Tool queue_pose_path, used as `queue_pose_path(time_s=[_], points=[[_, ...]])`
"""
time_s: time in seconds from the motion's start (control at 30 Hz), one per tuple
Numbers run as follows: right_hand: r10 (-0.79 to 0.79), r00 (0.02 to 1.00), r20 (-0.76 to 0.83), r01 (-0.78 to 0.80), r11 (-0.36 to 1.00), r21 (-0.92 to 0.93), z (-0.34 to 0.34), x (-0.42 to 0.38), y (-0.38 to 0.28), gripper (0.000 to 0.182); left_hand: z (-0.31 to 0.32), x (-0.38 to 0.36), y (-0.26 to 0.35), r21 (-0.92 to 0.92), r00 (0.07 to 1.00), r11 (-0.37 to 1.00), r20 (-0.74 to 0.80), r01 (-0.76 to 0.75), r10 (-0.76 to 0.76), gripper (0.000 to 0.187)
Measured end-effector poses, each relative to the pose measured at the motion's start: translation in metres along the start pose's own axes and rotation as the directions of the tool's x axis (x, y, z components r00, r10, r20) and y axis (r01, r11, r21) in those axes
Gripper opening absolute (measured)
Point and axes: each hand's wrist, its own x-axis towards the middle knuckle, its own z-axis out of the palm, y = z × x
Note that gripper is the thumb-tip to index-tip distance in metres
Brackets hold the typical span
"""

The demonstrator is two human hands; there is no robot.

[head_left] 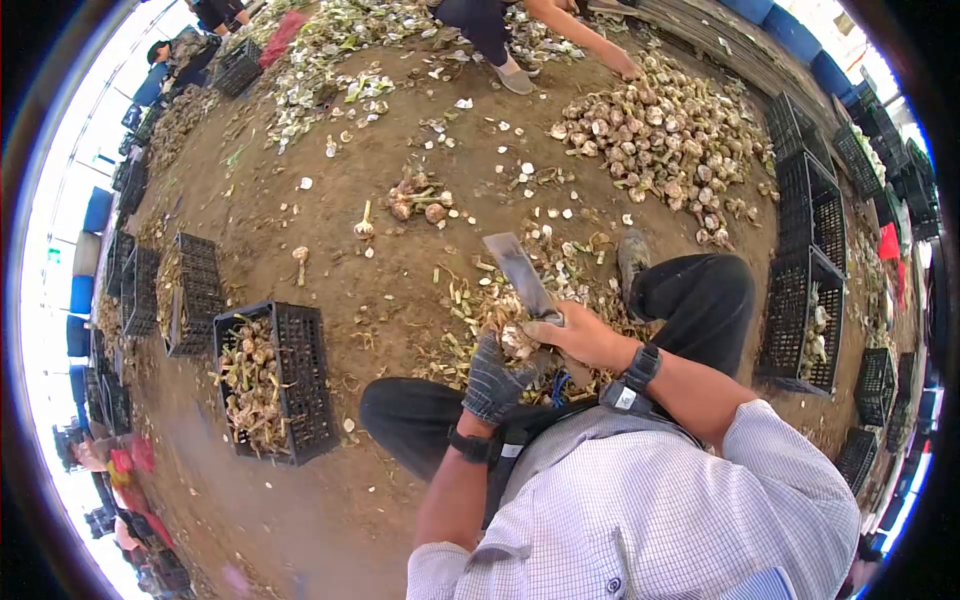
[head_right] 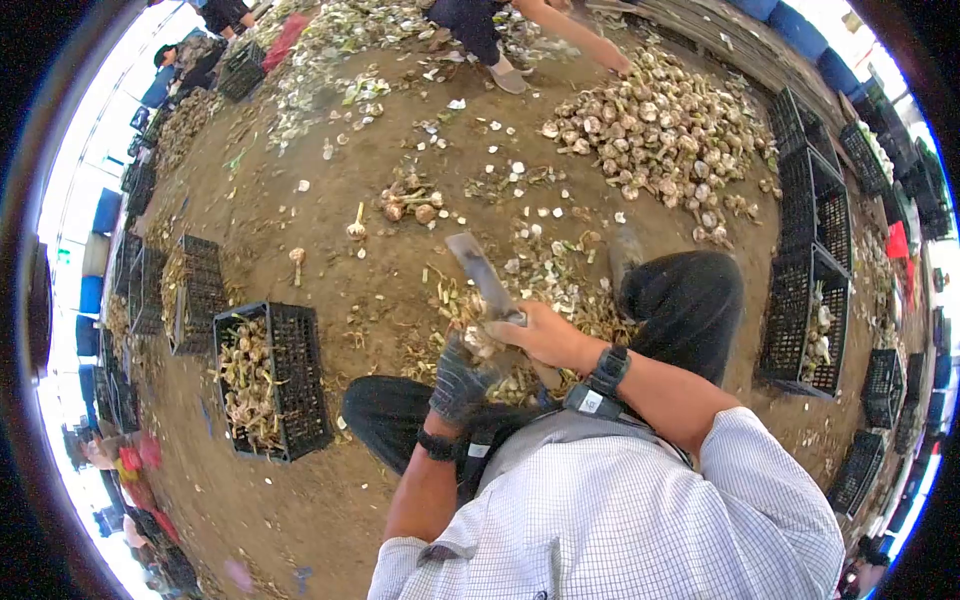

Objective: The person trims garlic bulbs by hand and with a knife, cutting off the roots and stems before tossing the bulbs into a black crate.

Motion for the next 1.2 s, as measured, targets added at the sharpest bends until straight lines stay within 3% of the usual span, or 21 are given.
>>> queue_pose_path(time_s=[0.13,0.2,0.23,0.33,0.43,0.53,0.63,0.7,0.77,0.83,0.9,0.97,1.0,1.07,1.1,1.17,1.2], points=[[0.027,1.000,-0.015,-0.029,0.990,-0.140,-0.001,-0.008,-0.023,0.040,0.000,-0.001,0.006,0.050,0.999,0.998,-0.018,-0.032,0.033,0.035],[-0.059,0.997,-0.049,0.041,0.953,-0.301,-0.008,-0.010,-0.012,0.038,-0.001,-0.001,0.009,-0.013,0.999,0.999,-0.022,-0.041,0.041,0.041],[-0.102,0.993,-0.059,0.073,0.922,-0.380,-0.010,-0.012,-0.012,0.037,-0.001,-0.001,0.009,-0.045,0.999,0.998,-0.026,-0.045,0.044,0.045],[-0.230,0.973,-0.004,0.185,0.790,-0.585,-0.012,-0.030,-0.014,0.032,-0.007,0.000,0.005,0.104,1.000,0.995,0.005,0.001,-0.001,0.049],[-0.466,0.883,0.063,0.384,0.637,-0.668,-0.013,-0.036,-0.005,0.028,-0.009,0.000,-0.028,0.026,1.000,1.000,-0.002,0.002,-0.002,0.049],[-0.414,0.906,0.086,0.330,0.566,-0.755,-0.014,-0.038,-0.006,0.033,-0.015,-0.005,-0.058,0.206,1.000,0.978,0.006,-0.018,0.017,0.049],[-0.401,0.913,0.079,0.308,0.546,-0.779,-0.014,-0.037,-0.002,0.035,-0.013,-0.007,-0.057,0.340,1.000,0.940,0.016,0.018,-0.025,0.047],[-0.391,0.916,0.090,0.311,0.550,-0.775,-0.015,-0.037,-0.001,0.035,-0.020,-0.006,-0.091,0.534,0.990,0.834,0.054,-0.141,0.133,0.047],[-0.381,0.919,0.097,0.311,0.554,-0.772,-0.015,-0.035,-0.001,0.035,-0.020,-0.006,-0.093,0.595,0.985,0.786,0.084,-0.170,0.150,0.047],[-0.371,0.923,0.098,0.307,0.560,-0.770,-0.015,-0.035,-0.002,0.035,-0.020,-0.011,-0.088,0.545,0.996,0.835,0.086,-0.077,0.035,0.047],[-0.372,0.923,0.101,0.306,0.549,-0.778,-0.016,-0.036,-0.001,0.034,-0.018,-0.011,-0.080,0.574,0.993,0.811,0.102,-0.110,0.062,0.046],[-0.369,0.924,0.100,0.303,0.546,-0.781,-0.015,-0.036,0.000,0.034,-0.010,-0.011,-0.054,0.448,0.998,0.893,0.060,-0.035,0.009,0.044],[-0.366,0.926,0.097,0.299,0.549,-0.780,-0.014,-0.037,0.001,0.034,-0.003,-0.012,-0.038,0.292,0.998,0.955,0.022,0.056,-0.065,0.042],[-0.368,0.925,0.091,0.295,0.546,-0.784,-0.015,-0.035,0.005,0.034,0.000,-0.012,-0.027,0.289,0.999,0.956,0.023,0.040,-0.049,0.038],[-0.372,0.924,0.086,0.292,0.542,-0.788,-0.014,-0.034,0.011,0.034,-0.004,-0.013,-0.026,0.442,0.997,0.895,0.067,-0.065,0.039,0.036],[-0.375,0.924,0.082,0.290,0.542,-0.789,-0.014,-0.032,0.014,0.034,-0.007,-0.014,-0.030,0.529,0.985,0.831,0.110,-0.172,0.134,0.033],[-0.372,0.924,0.085,0.292,0.545,-0.786,-0.013,-0.031,0.014,0.034,-0.009,-0.014,-0.036,0.478,0.985,0.861,0.093,-0.174,0.147,0.032]])
